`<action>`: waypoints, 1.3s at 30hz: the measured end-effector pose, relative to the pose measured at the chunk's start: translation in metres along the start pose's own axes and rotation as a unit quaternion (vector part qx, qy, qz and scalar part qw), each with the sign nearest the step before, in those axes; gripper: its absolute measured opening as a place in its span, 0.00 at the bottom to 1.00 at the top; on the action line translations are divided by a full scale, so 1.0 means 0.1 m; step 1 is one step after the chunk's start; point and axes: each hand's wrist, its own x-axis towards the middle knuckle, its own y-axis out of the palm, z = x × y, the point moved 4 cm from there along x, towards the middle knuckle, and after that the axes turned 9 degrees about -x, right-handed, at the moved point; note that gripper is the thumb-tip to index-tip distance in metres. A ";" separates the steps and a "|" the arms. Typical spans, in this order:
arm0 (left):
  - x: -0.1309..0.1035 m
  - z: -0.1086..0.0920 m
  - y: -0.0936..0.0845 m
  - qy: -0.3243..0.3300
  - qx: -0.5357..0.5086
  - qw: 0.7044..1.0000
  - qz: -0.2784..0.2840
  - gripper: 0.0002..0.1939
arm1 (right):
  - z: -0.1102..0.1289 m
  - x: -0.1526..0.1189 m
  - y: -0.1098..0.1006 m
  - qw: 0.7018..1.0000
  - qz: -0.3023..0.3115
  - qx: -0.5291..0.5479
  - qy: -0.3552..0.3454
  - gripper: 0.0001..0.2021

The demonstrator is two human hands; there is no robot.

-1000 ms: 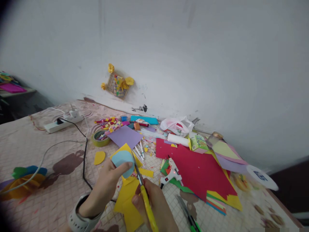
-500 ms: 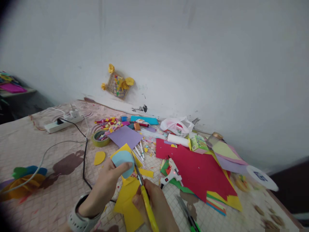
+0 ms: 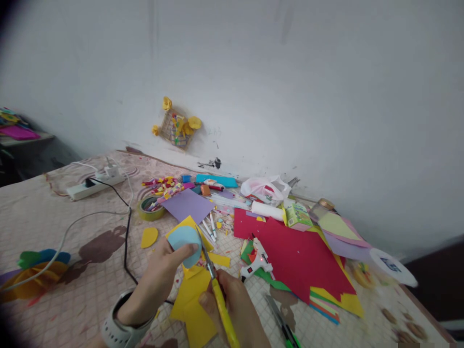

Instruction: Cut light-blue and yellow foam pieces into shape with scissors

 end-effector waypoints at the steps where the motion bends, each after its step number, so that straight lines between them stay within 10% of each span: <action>1: 0.00 0.00 0.00 0.000 -0.003 1.000 0.003 0.02 | 0.00 0.00 0.00 1.000 0.001 0.005 0.003 0.17; 39: 0.03 0.02 -0.03 -0.034 -0.023 0.999 -0.004 0.01 | -0.08 0.10 -0.03 0.996 0.066 0.061 -0.029 0.16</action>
